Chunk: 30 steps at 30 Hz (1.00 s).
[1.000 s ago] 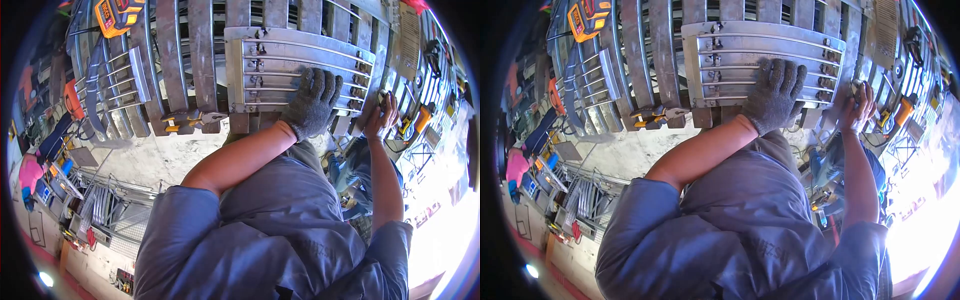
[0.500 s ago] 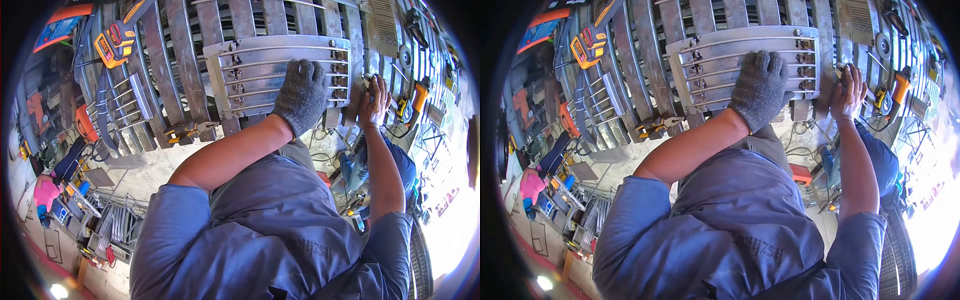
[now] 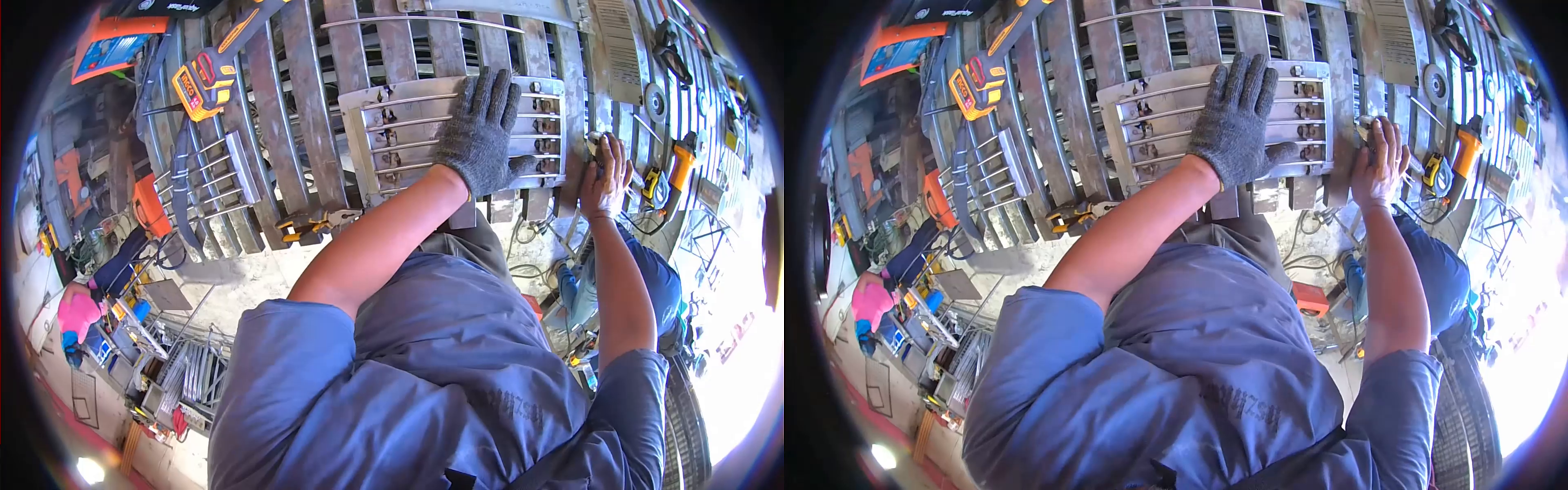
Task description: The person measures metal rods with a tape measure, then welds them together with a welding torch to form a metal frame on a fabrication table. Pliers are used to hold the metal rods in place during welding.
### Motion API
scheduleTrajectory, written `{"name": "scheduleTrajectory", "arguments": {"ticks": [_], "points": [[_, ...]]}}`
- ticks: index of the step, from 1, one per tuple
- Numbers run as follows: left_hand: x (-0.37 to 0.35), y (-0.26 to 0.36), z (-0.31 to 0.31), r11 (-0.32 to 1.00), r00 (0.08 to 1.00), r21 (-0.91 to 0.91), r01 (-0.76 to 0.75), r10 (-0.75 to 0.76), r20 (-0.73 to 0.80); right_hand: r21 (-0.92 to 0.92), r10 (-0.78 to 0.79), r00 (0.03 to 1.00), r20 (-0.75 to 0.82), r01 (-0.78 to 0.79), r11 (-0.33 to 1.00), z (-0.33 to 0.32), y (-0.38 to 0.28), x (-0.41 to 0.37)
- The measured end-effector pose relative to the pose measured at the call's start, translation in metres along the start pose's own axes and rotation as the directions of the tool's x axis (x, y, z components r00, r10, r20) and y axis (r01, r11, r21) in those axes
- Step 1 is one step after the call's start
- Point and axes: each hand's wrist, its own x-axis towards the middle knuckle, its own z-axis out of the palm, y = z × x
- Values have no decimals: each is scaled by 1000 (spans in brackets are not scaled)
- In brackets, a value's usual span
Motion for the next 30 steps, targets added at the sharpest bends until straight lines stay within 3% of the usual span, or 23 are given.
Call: {"name": "scheduleTrajectory", "arguments": {"ticks": [12,13,16,17,21,24,30], "points": [[-6,1,-4,998,1000,53,15,-15,-2,51,-25,998,-60,28,998,3,-3,1],[-9,0,-4,999,993,47,-18,24,-112,51,-33,997,-75,37,998,4,-2,1],[-16,5,-14,998,998,37,-41,43,-49,63,-37,995,-89,42,997,7,-1,2],[-21,7,-18,998,999,-64,-23,26,46,67,-32,996,-86,38,997,8,1,1],[-28,20,-21,952,995,306,18,-45,84,72,-12,999,-52,16,997,8,3,-3],[-24,24,-32,981,988,192,33,-61,144,64,11,999,-43,-9,998,6,3,-2],[-8,39,-47,951,955,310,23,-113,276,56,62,998,-20,-61,997,5,-1,-3]]}}
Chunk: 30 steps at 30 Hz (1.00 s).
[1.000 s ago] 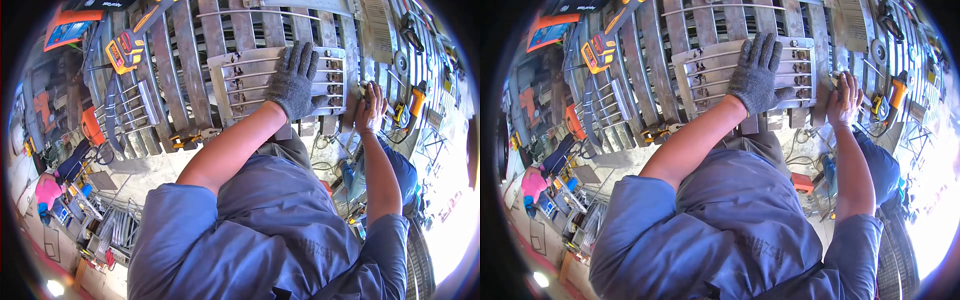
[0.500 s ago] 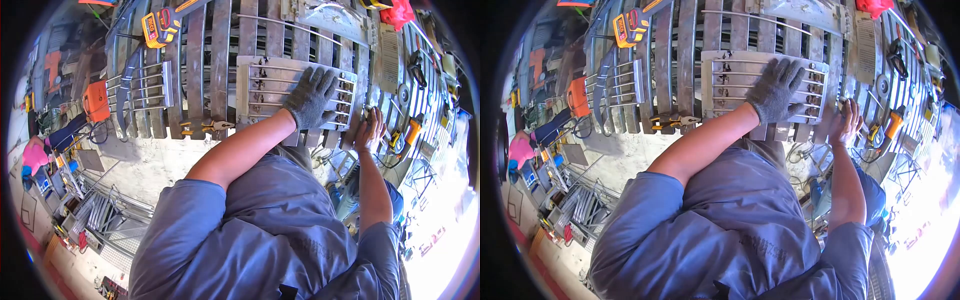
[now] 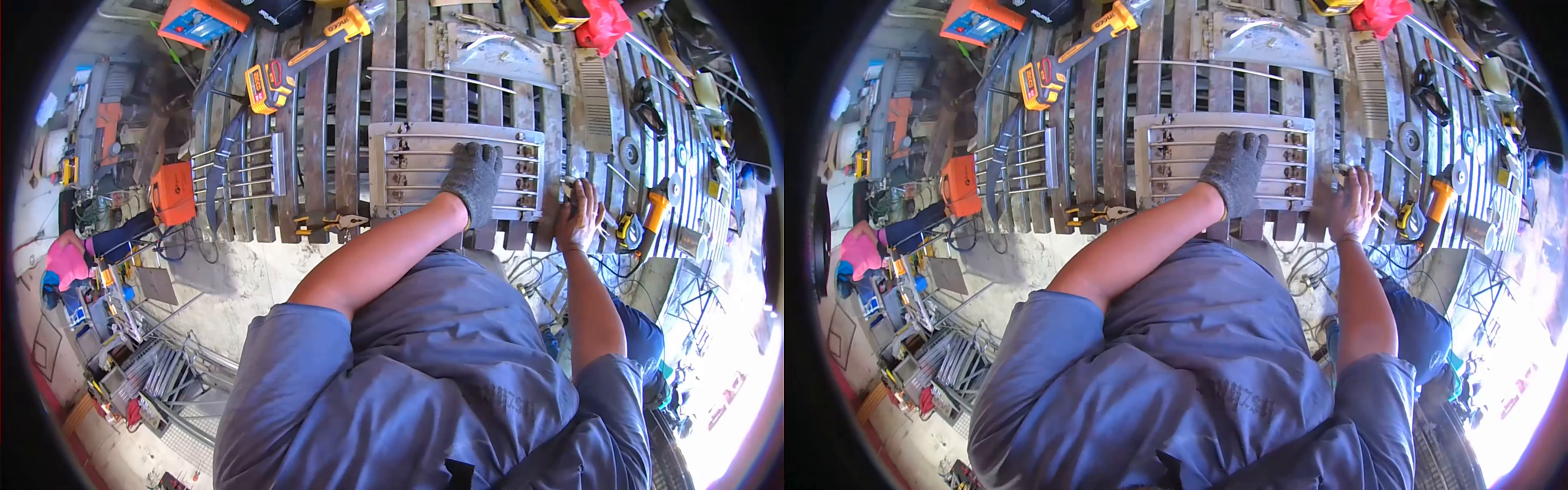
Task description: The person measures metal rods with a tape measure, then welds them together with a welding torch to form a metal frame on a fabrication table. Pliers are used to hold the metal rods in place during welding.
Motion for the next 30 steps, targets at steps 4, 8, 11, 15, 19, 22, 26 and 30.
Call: {"name": "scheduleTrajectory", "arguments": {"ticks": [4,8,11,15,19,22,26,30], "points": [[14,12,-2,995,994,79,60,-67,92,-11,15,1000,25,-15,1000,-4,-2,0],[20,27,7,981,989,163,109,-123,80,73,11,1000,-4,-10,997,-7,-2,-1],[24,34,-11,979,975,168,112,-141,170,130,-17,999,-48,24,991,-12,0,-1],[34,37,3,962,972,219,161,-193,131,152,-23,998,-52,31,988,-11,2,-1],[33,44,5,955,967,231,189,-222,127,169,-22,999,-44,29,985,-13,1,0],[25,38,-1,976,976,135,169,-185,113,165,-32,998,-54,40,985,-12,2,-1],[13,33,-14,983,986,146,108,-125,112,174,-33,996,-80,46,984,-7,2,-6],[12,32,-26,978,977,180,109,-139,160,199,-164,956,-243,215,956,-7,-8,-25]]}}
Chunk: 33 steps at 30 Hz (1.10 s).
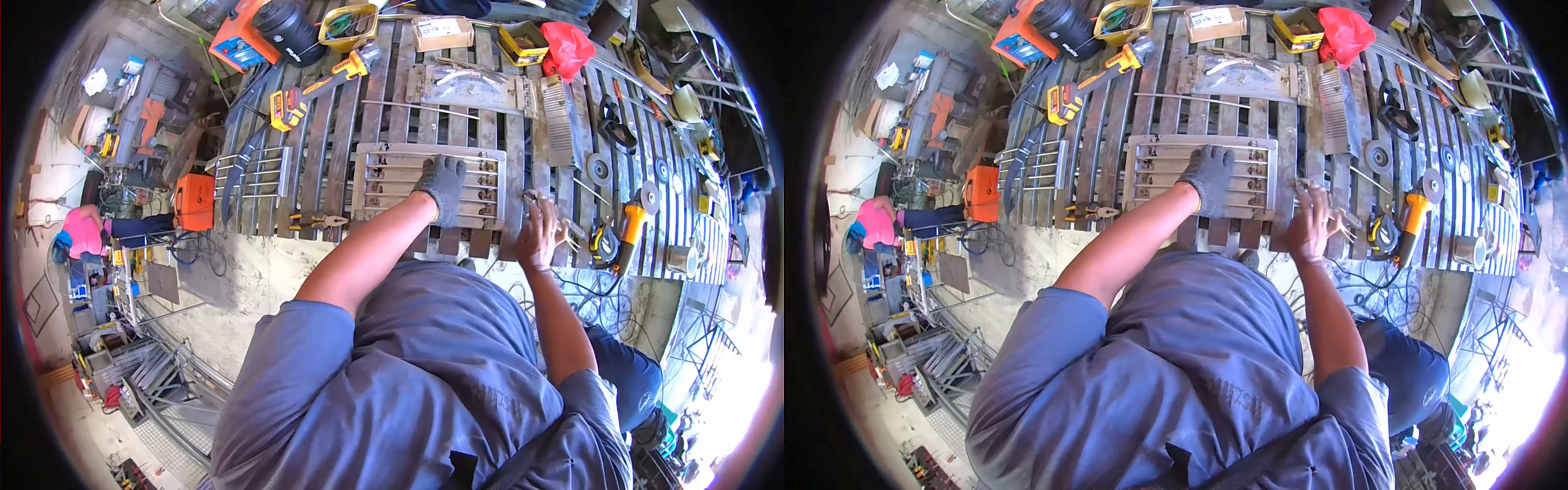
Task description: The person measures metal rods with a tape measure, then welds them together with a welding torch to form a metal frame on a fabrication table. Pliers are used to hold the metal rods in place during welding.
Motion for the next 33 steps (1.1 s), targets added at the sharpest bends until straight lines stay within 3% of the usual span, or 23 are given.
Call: {"name": "scheduleTrajectory", "arguments": {"ticks": [2,4,6,9,12,13,16,17,20,24,30,33], "points": [[-4,0,-2,1000,1000,-6,-5,5,20,203,-231,951,206,190,961,11,-9,-24],[4,-2,9,1000,1000,-27,6,-7,-30,476,-566,792,228,416,775,-8,-51,-8],[13,-4,13,999,1000,-42,-16,15,-16,430,-637,715,288,498,753,-13,-89,4],[8,-18,4,993,996,-92,-73,77,43,413,-613,684,395,463,784,2,-109,3],[13,-44,29,918,968,-324,-229,180,-174,385,-585,682,439,445,808,8,-115,1],[13,-49,34,912,950,-333,-241,152,-271,379,-573,695,434,436,816,9,-115,0],[20,-65,39,976,898,-198,92,-167,-407,341,-519,730,445,397,852,9,-128,-5],[24,-69,41,971,930,-147,188,-224,-292,326,-505,739,446,391,860,11,-131,-6],[37,-73,54,971,964,-135,199,-219,-151,294,-445,753,485,339,894,11,-144,-3],[37,-86,53,980,974,-175,97,-130,-186,223,-348,749,565,267,938,7,-157,-6],[44,-87,55,999,992,-45,24,-29,-120,154,-215,729,650,150,977,6,-172,-11],[61,-87,51,982,998,-182,44,-52,-35,105,-145,686,713,101,989,2,-181,-9]]}}
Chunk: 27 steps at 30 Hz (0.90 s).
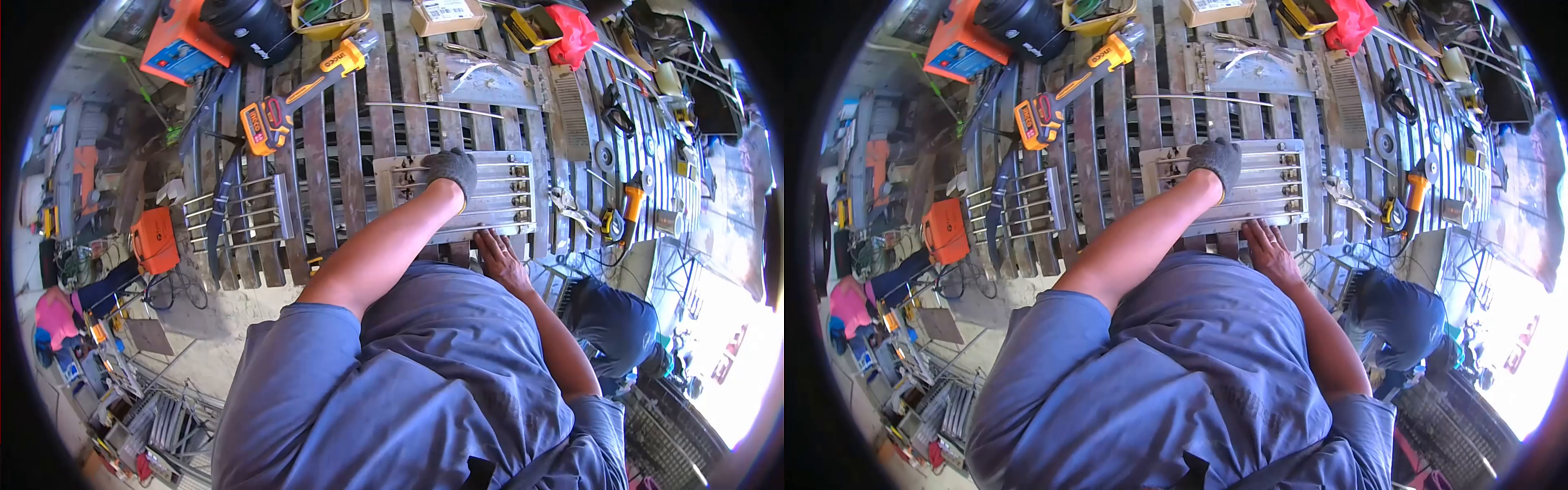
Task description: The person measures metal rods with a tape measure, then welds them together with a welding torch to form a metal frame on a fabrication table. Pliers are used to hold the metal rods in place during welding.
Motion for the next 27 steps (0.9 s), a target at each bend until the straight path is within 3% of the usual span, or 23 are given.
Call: {"name": "scheduleTrajectory", "arguments": {"ticks": [3,4,8,11,13,15,18,20,22,25,27], "points": [[20,-10,10,980,992,-177,-92,106,72,-8,62,993,104,-61,998,-11,-8,0],[14,-18,7,958,989,-245,-147,151,-4,11,83,989,125,-85,996,-14,-10,0],[8,-33,-36,890,885,-250,-381,429,179,63,163,966,202,-179,982,-26,-25,6],[1,-28,-71,875,858,-230,-427,472,203,55,197,951,240,-216,975,-27,-28,7],[11,-29,-59,810,773,-227,-540,585,246,64,197,952,233,-217,974,-20,-25,4],[20,-28,-38,818,783,-240,-523,572,245,73,212,950,231,-234,970,-22,-27,5],[5,-33,-39,860,912,-408,-305,387,134,100,222,944,243,-252,963,-22,-28,4],[-2,-32,-41,813,863,-382,-439,501,74,81,218,949,229,-241,967,-16,-27,3],[-22,-29,-60,775,861,-425,-468,509,-21,66,212,953,215,-231,971,-15,-27,4],[-60,-19,-120,850,880,-243,-467,474,-33,105,197,969,151,-214,971,-19,-30,1],[-86,-17,-162,855,887,-240,-459,455,-79,74,168,984,67,-173,982,-14,-30,-3]]}}
